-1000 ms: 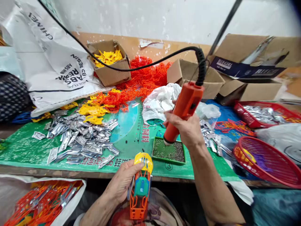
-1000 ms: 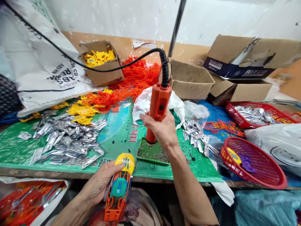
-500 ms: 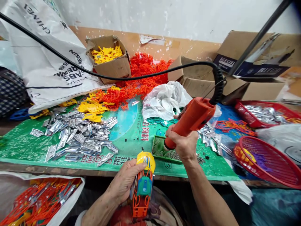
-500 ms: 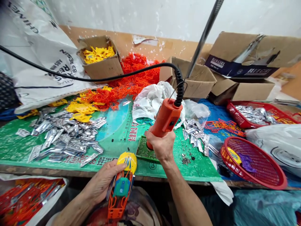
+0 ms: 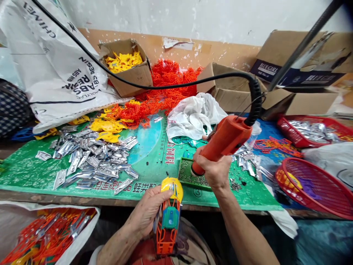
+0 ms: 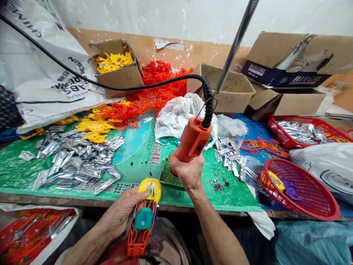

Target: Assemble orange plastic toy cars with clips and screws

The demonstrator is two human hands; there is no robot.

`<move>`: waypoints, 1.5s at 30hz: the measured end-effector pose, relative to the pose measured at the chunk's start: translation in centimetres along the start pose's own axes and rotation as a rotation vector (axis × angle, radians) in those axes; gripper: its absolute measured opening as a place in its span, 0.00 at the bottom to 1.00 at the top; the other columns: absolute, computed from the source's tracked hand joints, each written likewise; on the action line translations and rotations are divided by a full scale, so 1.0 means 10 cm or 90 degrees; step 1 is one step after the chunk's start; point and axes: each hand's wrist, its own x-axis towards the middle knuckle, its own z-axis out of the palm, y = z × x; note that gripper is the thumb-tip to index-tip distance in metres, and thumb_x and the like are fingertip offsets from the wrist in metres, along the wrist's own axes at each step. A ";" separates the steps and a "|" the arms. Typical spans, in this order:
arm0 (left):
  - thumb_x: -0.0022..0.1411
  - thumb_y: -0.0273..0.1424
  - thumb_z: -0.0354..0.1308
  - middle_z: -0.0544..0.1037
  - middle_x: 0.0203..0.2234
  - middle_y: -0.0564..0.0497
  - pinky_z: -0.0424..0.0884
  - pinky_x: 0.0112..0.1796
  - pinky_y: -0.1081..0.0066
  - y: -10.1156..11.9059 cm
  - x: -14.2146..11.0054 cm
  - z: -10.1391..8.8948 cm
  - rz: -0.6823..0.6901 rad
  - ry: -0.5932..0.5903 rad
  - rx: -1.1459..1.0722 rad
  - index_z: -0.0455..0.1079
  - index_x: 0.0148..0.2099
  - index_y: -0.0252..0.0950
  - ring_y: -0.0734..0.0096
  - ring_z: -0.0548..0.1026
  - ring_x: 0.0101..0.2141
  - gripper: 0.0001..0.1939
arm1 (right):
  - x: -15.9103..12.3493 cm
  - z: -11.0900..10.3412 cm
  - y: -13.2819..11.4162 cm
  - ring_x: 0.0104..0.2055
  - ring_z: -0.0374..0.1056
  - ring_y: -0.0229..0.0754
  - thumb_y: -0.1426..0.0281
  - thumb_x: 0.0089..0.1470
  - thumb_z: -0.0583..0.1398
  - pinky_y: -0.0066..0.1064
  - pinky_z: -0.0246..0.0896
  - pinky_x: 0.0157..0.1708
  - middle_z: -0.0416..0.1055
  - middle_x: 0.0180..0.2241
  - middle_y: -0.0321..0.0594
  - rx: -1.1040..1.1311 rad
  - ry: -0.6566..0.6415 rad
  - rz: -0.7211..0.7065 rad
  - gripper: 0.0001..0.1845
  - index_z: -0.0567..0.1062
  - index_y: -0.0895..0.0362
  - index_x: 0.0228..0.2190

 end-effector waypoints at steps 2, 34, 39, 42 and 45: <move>0.44 0.36 0.73 0.79 0.20 0.49 0.68 0.20 0.78 -0.01 0.00 -0.01 0.001 0.005 0.002 0.77 0.33 0.30 0.75 0.72 0.18 0.17 | -0.01 0.00 0.00 0.20 0.65 0.38 0.72 0.35 0.67 0.36 0.68 0.25 0.71 0.19 0.33 -0.009 -0.003 -0.011 0.06 0.74 0.55 0.19; 0.47 0.36 0.73 0.79 0.20 0.49 0.70 0.21 0.77 -0.08 0.05 -0.05 -0.005 -0.007 -0.018 0.77 0.34 0.30 0.74 0.74 0.18 0.16 | -0.05 -0.05 0.03 0.20 0.65 0.38 0.72 0.36 0.66 0.34 0.65 0.22 0.70 0.18 0.32 0.018 -0.013 -0.007 0.05 0.73 0.54 0.18; 0.47 0.37 0.72 0.80 0.21 0.47 0.70 0.22 0.76 -0.09 0.06 -0.07 -0.005 -0.012 -0.015 0.77 0.34 0.29 0.73 0.75 0.19 0.17 | -0.03 -0.07 0.04 0.18 0.63 0.37 0.72 0.37 0.66 0.35 0.65 0.22 0.70 0.18 0.32 0.023 -0.013 -0.015 0.05 0.73 0.54 0.18; 0.48 0.36 0.72 0.80 0.21 0.48 0.71 0.22 0.76 -0.09 0.06 -0.08 -0.009 -0.009 -0.020 0.77 0.36 0.30 0.73 0.75 0.19 0.16 | -0.03 -0.08 0.04 0.18 0.63 0.37 0.73 0.37 0.66 0.34 0.64 0.21 0.69 0.18 0.31 0.037 -0.020 -0.014 0.05 0.73 0.54 0.18; 0.50 0.36 0.71 0.80 0.22 0.48 0.71 0.23 0.76 -0.08 0.04 -0.07 -0.009 -0.005 -0.025 0.77 0.36 0.31 0.72 0.76 0.20 0.15 | -0.02 -0.08 0.04 0.19 0.64 0.37 0.74 0.36 0.66 0.33 0.63 0.21 0.70 0.18 0.31 0.054 -0.013 -0.008 0.05 0.75 0.55 0.19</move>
